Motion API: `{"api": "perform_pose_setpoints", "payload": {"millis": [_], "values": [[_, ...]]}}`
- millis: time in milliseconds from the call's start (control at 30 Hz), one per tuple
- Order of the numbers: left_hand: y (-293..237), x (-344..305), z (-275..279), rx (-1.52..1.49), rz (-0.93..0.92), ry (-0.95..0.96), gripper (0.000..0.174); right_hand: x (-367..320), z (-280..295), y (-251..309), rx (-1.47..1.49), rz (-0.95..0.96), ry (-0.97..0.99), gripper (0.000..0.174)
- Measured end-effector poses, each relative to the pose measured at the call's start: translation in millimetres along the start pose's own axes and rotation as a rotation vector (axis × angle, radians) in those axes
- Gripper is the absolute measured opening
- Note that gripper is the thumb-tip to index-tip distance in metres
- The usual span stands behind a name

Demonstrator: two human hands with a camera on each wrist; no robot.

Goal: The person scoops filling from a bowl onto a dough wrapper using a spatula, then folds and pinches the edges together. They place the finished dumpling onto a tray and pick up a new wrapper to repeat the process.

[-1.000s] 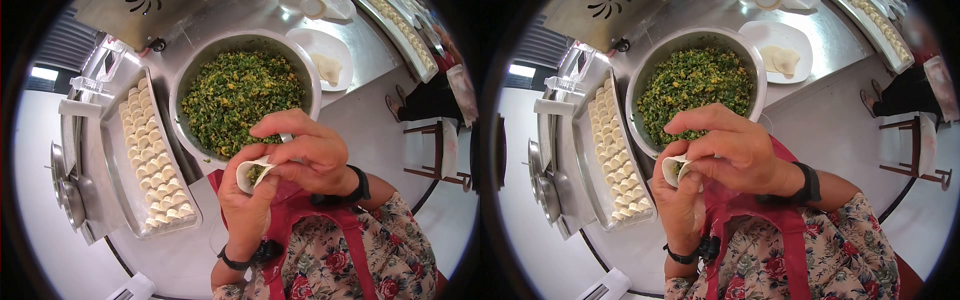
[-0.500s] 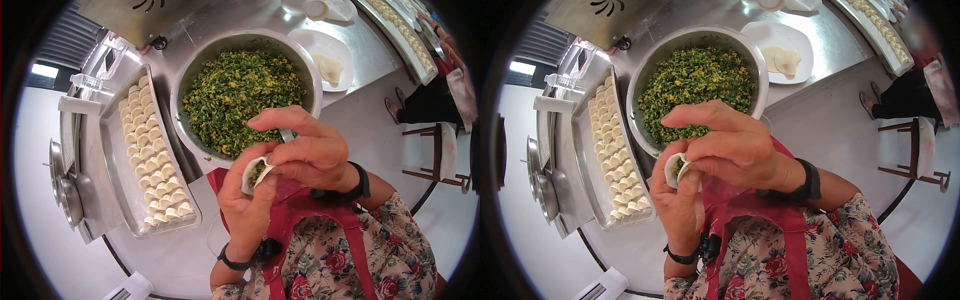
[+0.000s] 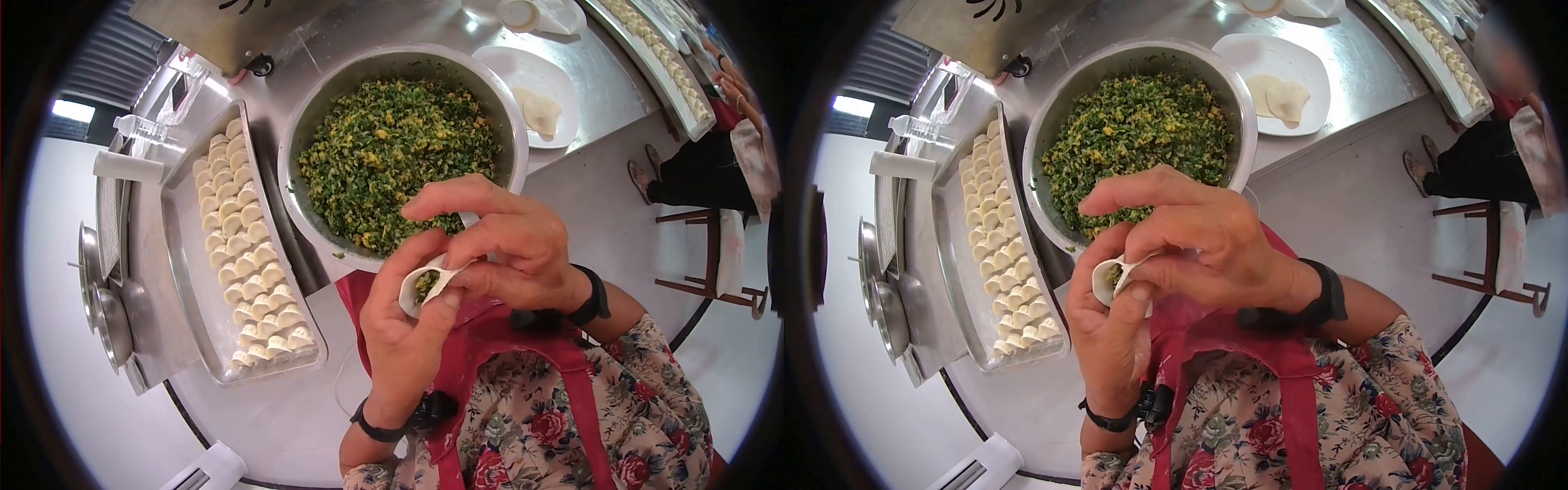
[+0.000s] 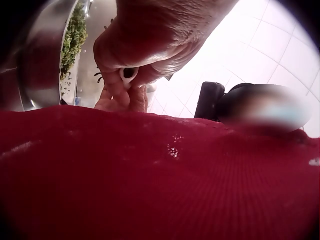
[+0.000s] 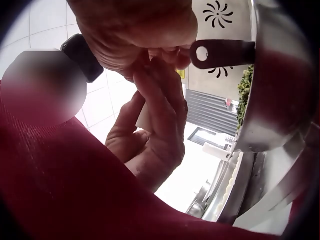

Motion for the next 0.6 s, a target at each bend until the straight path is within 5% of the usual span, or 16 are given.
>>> {"api": "perform_pose_setpoints", "payload": {"millis": [200, 600], "values": [[0.1, 2.3, 3.7, -0.041, -0.035, -0.021, 0.038, -0.3, -0.1, 7.9, -0.248, 0.069, -0.026, 0.018], [-1.3, 1.5, 0.7, 0.125, -0.039, -0.001, 0.040, 0.4, -1.8, 9.3, -0.247, 0.122, 0.018, 0.017]]}}
Point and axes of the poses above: each hand's wrist, its own x-axis towards the middle knuckle, its own z-axis out of the back of the hand, y = z × x, the point moved 9 cm from there along x, towards the middle knuckle, and after that the axes turned 3 degrees about y, right-handed, at the moved point
